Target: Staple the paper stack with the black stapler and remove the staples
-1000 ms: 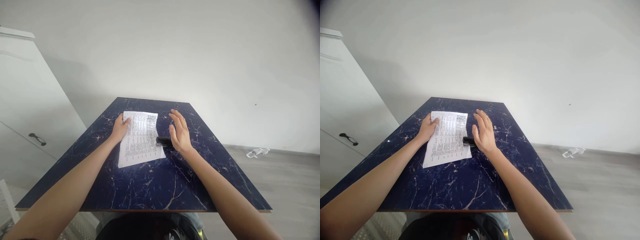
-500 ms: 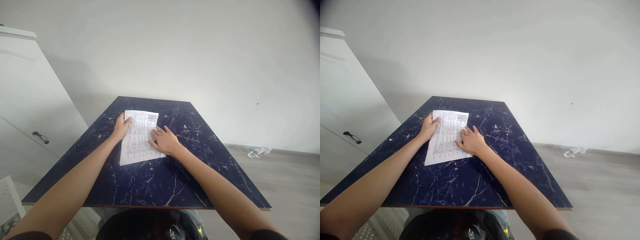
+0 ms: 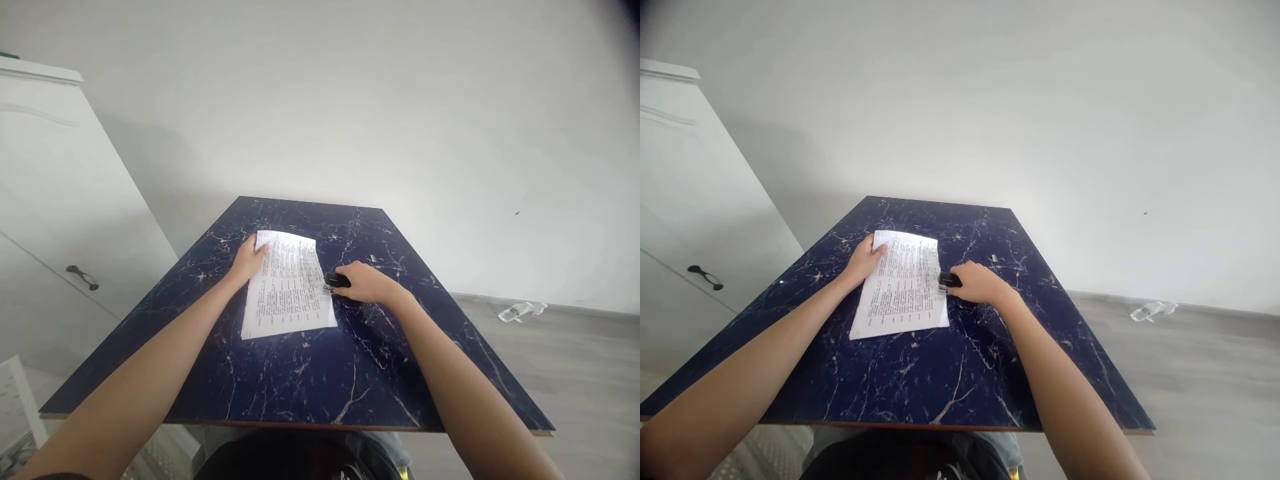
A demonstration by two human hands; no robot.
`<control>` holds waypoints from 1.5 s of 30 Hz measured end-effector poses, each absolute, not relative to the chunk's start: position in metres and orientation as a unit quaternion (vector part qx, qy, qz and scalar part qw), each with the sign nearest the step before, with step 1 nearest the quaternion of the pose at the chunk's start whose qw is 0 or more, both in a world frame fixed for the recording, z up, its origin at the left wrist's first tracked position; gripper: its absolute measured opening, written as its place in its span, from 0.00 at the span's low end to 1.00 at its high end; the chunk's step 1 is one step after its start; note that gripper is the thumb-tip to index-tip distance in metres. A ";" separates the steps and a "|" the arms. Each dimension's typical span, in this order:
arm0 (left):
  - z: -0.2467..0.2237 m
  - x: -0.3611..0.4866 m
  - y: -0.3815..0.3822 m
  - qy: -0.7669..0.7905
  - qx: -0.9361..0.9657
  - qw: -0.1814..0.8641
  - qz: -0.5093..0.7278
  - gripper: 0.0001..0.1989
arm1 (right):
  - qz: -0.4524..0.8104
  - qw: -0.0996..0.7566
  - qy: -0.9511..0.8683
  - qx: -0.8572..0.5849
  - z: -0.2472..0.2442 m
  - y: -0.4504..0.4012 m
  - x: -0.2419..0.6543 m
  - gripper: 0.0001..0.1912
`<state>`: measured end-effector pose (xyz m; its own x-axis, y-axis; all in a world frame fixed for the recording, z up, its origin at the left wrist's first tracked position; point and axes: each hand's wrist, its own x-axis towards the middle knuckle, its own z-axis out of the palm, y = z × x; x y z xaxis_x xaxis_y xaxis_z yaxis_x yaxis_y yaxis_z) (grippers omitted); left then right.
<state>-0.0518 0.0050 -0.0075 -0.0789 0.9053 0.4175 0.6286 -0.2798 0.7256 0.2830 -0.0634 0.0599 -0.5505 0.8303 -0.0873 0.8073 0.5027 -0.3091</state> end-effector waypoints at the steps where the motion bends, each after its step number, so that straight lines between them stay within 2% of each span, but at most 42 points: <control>1: -0.006 -0.050 0.002 0.590 0.668 0.153 0.426 0.13 | 0.131 0.027 -0.853 -0.505 0.061 -0.064 0.281 0.12; 5: 0.001 -0.043 -0.006 0.605 0.711 0.141 0.331 0.11 | 0.052 0.091 -0.800 -0.591 0.056 -0.069 0.260 0.11; 8: 0.003 -0.040 -0.008 0.597 0.745 0.108 0.278 0.09 | 0.061 0.164 -0.809 -0.562 0.044 -0.075 0.236 0.07; 12: 0.002 -0.041 -0.006 0.595 0.756 0.074 0.263 0.11 | 0.083 0.200 -0.829 -0.515 0.045 -0.081 0.220 0.03; 19: 0.003 -0.038 -0.013 0.608 0.739 0.127 0.261 0.13 | 0.040 0.299 -0.736 -0.606 0.096 -0.089 0.239 0.11; 21: 0.003 -0.036 -0.015 0.613 0.740 0.134 0.240 0.15 | 0.087 0.281 -0.743 -0.601 0.098 -0.087 0.232 0.11; 25: 0.000 -0.034 -0.016 0.606 0.753 0.123 0.226 0.21 | 0.218 0.171 -0.786 -0.553 0.071 -0.081 0.199 0.11; 29: 0.002 -0.035 -0.016 0.586 0.751 0.111 0.283 0.19 | 0.164 0.147 -0.821 -0.526 0.044 -0.076 0.174 0.07; 32: 0.002 -0.035 -0.013 0.578 0.721 0.082 0.373 0.20 | 0.175 0.132 -0.819 -0.530 0.042 -0.079 0.175 0.13; 36: -0.003 -0.039 -0.006 0.580 0.667 0.105 0.455 0.17 | 0.187 0.109 -0.808 -0.549 0.049 -0.095 0.201 0.11; 40: -0.007 -0.042 -0.003 0.594 0.652 0.135 0.451 0.16 | 0.188 0.122 -0.783 -0.580 0.046 -0.118 0.255 0.06; 45: -0.007 -0.040 -0.003 0.599 0.655 0.135 0.440 0.14 | 0.202 0.123 -0.727 -0.644 0.036 -0.136 0.325 0.10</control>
